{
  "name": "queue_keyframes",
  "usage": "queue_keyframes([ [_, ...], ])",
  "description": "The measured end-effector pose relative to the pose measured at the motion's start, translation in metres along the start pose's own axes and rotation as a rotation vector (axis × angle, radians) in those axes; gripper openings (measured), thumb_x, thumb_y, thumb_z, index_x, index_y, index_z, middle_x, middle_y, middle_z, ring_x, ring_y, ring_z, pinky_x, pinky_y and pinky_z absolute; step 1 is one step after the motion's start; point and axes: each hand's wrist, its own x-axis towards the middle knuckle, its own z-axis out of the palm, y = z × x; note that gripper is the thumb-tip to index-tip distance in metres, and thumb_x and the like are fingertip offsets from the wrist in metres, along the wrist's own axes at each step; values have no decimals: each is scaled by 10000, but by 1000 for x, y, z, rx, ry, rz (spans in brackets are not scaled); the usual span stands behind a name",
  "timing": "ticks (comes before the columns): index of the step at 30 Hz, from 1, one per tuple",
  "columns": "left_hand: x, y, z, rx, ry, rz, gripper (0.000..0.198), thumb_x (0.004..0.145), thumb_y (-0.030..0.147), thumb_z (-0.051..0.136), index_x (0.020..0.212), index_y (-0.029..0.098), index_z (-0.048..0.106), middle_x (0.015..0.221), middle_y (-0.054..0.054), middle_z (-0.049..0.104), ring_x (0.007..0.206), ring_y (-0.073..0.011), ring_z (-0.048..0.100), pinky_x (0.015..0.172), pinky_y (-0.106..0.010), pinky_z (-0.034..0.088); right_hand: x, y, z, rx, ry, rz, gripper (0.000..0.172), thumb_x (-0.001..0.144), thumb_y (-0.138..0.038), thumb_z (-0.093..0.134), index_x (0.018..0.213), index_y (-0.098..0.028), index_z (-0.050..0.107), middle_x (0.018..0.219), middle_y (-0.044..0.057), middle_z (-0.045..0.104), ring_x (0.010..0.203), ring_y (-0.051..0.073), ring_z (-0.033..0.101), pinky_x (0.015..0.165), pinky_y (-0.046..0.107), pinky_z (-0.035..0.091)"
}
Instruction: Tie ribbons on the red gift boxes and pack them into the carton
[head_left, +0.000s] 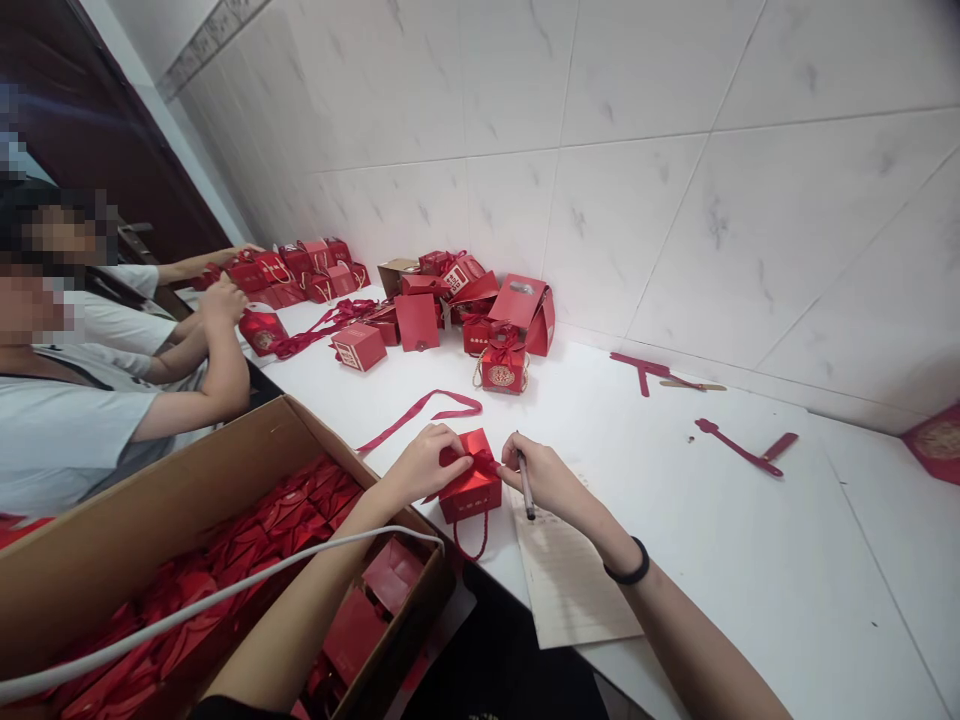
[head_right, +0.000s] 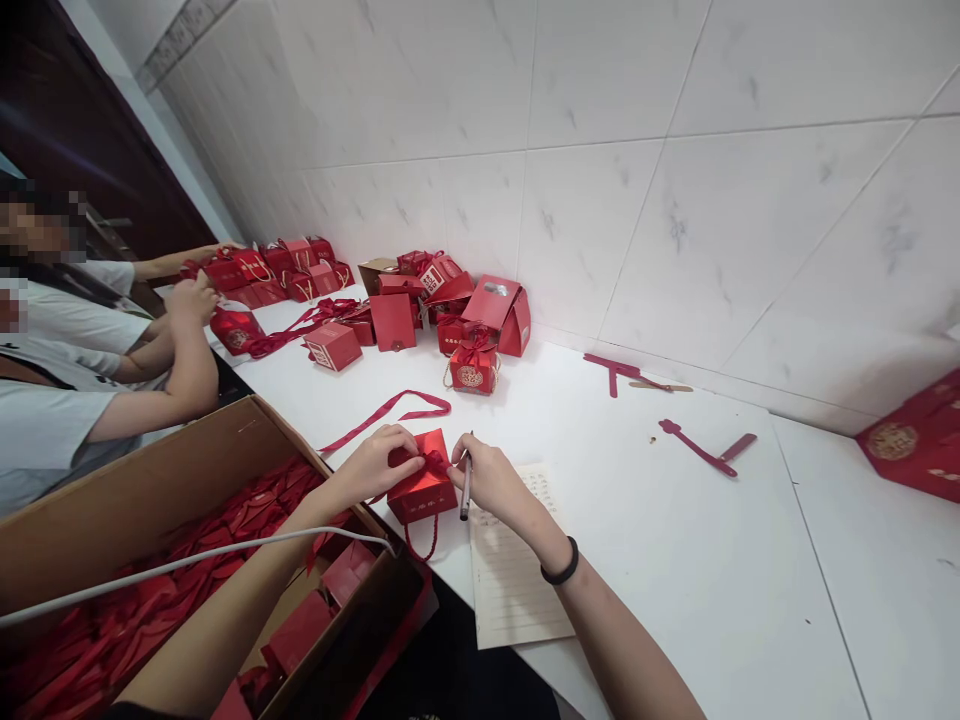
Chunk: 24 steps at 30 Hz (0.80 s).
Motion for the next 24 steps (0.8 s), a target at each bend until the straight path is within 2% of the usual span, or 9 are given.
queue_keyframes([
  [3, -1, 1, -4, 7, -57, 15, 79, 740, 262, 566, 742, 192, 604, 845, -41, 613, 879, -197, 554, 815, -337, 456, 1, -1, 0, -11, -4, 15, 137, 773, -219, 549, 708, -208, 428, 636, -35, 511, 555, 122, 471, 549, 238, 346],
  [5, -1, 2, -4, 45, -56, 4, 87, 750, 239, 539, 727, 186, 604, 841, -48, 612, 870, -201, 553, 815, -346, 455, 1, -1, 0, -14, -8, 19, 137, 772, -203, 548, 712, -209, 425, 620, -41, 500, 553, 121, 470, 549, 236, 341],
  [9, -1, 3, 2, 85, -5, -1, 109, 757, 212, 510, 701, 184, 599, 844, -53, 613, 865, -207, 546, 813, -356, 452, 0, 1, 0, -21, -19, 12, 127, 774, -182, 536, 724, -211, 423, 616, -47, 500, 545, 119, 466, 542, 232, 336],
  [15, -4, 1, 9, 26, 73, -36, 111, 755, 213, 522, 679, 178, 594, 905, -63, 614, 918, -216, 547, 861, -375, 438, -3, -1, 2, -68, -13, -2, 153, 759, -142, 519, 712, -215, 393, 625, -44, 497, 543, 119, 464, 538, 230, 326],
  [24, -2, -1, 14, 13, 91, -80, 92, 738, 201, 555, 666, 172, 605, 860, -53, 613, 900, -211, 546, 863, -383, 436, -8, -14, 1, -167, -31, 61, 216, 750, -76, 488, 675, -216, 342, 607, -47, 465, 519, 117, 433, 521, 223, 309],
])
